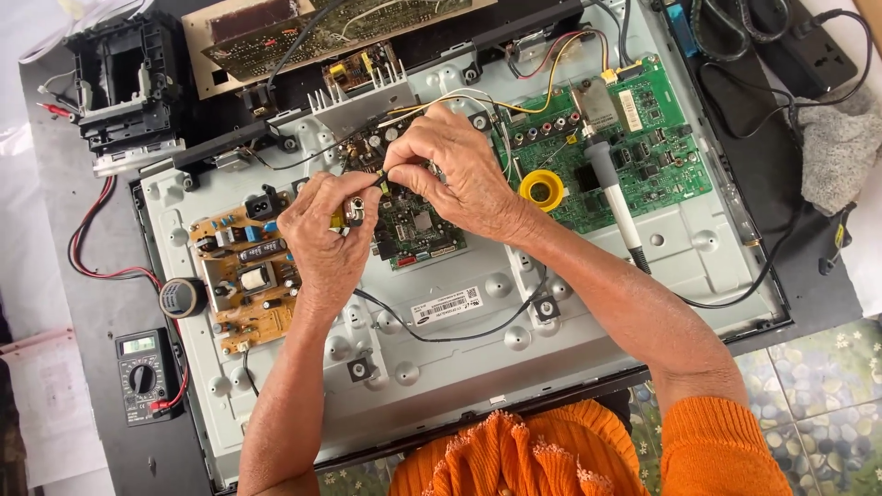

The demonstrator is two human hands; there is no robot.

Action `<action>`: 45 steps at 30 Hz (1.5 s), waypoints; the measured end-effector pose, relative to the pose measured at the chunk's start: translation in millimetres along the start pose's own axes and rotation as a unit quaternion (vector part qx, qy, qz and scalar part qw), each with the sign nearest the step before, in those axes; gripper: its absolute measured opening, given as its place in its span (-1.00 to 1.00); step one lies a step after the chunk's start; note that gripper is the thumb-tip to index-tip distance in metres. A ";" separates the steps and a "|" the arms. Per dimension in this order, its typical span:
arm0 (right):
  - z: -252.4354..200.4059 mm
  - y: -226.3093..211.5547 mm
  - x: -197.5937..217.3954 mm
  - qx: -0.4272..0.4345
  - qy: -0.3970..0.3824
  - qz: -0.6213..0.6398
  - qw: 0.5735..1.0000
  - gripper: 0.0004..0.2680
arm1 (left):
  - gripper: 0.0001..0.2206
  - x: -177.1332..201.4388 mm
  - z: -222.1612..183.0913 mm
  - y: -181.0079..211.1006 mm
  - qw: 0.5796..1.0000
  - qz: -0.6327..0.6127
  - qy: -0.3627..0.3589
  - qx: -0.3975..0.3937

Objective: Testing and diagnosing internal components of an open television using a multimeter and a voltage tester pen

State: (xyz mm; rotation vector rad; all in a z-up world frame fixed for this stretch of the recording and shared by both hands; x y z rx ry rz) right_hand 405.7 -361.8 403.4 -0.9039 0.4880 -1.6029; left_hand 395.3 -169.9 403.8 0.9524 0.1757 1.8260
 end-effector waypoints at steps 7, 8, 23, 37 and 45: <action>2.6 -0.3 2.7 0.072 0.011 -0.065 0.995 -0.98 | -0.93 1.0 -5.5 -5.3 0.998 -0.059 0.006 0.025; 2.9 -2.1 4.6 0.075 0.010 -0.061 0.995 -0.98 | -0.93 -0.3 -6.5 -6.5 0.998 -0.054 0.008 0.026; -7.8 -1.3 -2.3 -0.031 0.004 -0.005 1.000 -0.94 | -0.95 -6.0 -8.9 -10.2 0.993 -0.097 0.026 0.058; -9.6 13.3 -8.9 0.014 0.029 -0.080 0.996 -0.98 | -0.95 -4.2 -12.9 -5.3 0.993 -0.072 0.006 0.090; -12.3 12.5 -14.7 -0.003 0.034 -0.103 0.994 -0.98 | -0.92 -4.7 -14.2 -7.0 0.996 -0.054 0.001 0.071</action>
Point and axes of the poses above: each hand's wrist, its own z-axis towards the middle knuckle, its own x-axis out of the back of the hand, y = z × x, the point moved 1 cm from there along z, towards the middle knuckle, and after that the axes turned 2 degrees about -x, right-handed, at the moved point
